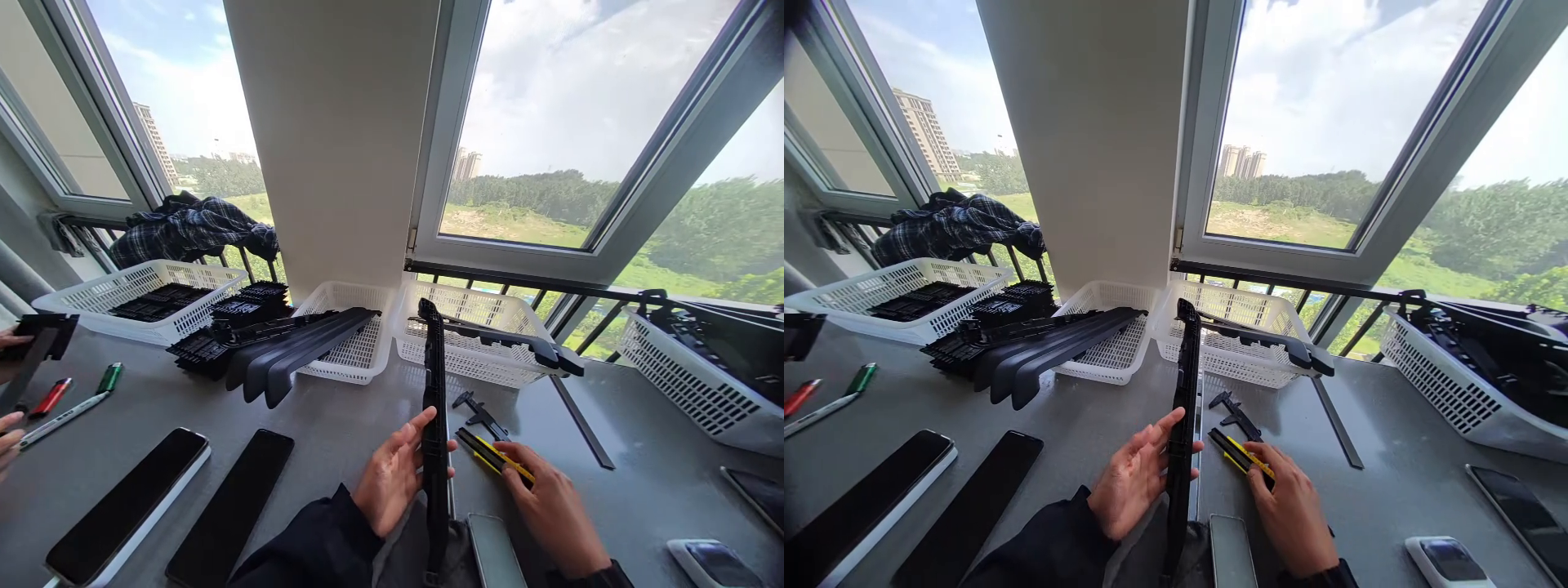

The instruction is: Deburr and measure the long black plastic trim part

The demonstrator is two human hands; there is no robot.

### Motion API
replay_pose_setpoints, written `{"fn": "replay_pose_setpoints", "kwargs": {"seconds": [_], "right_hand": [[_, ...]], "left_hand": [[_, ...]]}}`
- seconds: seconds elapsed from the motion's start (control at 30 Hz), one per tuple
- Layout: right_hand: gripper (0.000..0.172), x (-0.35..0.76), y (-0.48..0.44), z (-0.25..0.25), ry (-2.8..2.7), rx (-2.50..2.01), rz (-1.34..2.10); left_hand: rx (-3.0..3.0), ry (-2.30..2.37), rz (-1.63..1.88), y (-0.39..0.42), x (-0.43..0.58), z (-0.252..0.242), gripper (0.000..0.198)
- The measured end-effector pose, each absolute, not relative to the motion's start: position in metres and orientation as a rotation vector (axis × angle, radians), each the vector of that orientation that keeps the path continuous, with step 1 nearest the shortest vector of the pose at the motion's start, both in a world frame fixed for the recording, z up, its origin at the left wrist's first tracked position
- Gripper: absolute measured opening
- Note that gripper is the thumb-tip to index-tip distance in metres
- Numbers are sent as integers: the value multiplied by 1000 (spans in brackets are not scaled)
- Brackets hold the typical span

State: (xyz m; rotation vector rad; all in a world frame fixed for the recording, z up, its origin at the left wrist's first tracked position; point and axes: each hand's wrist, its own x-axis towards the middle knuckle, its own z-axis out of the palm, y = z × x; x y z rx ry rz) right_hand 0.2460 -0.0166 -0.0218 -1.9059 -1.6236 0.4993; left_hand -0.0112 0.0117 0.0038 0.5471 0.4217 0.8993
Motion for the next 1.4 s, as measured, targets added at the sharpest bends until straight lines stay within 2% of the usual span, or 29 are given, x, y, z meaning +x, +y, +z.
{"fn": "replay_pose_setpoints", "kwargs": {"seconds": [0.03, 0.2, 0.4, 0.63, 0.77, 0.83, 0.97, 1.13, 1.23, 1.4], "right_hand": [[43, 246, -17, -22, -1635, -1905, 487], [38, 243, -17, -20, -1681, -1899, 448], [42, 245, -19, -15, -1681, -1894, 416], [40, 227, -58, 1, -1846, -1790, 379], [61, 201, -76, -3, -2077, -1873, 490], [62, 193, -74, 1, -2081, -1868, 521], [45, 192, -53, 24, -1953, -1747, 622], [43, 202, -19, 32, -1777, -1577, 933], [42, 201, -13, 24, -1815, -1583, 915], [22, 179, -30, 30, -1955, -1599, 900]], "left_hand": [[599, 451, 912, 11, -11, 1, 54], [799, 578, 935, 12, -8, -8, 82], [802, 643, 965, 17, -9, -2, 91], [855, 635, 960, 24, -8, -14, 72], [865, 621, 991, 26, -6, -17, 63], [868, 621, 986, 25, -5, -16, 60], [878, 641, 980, 24, -6, -15, 56], [860, 704, 981, 25, -5, -18, 56], [843, 733, 979, 25, -4, -17, 59], [830, 778, 951, 21, -2, -9, 63]]}}
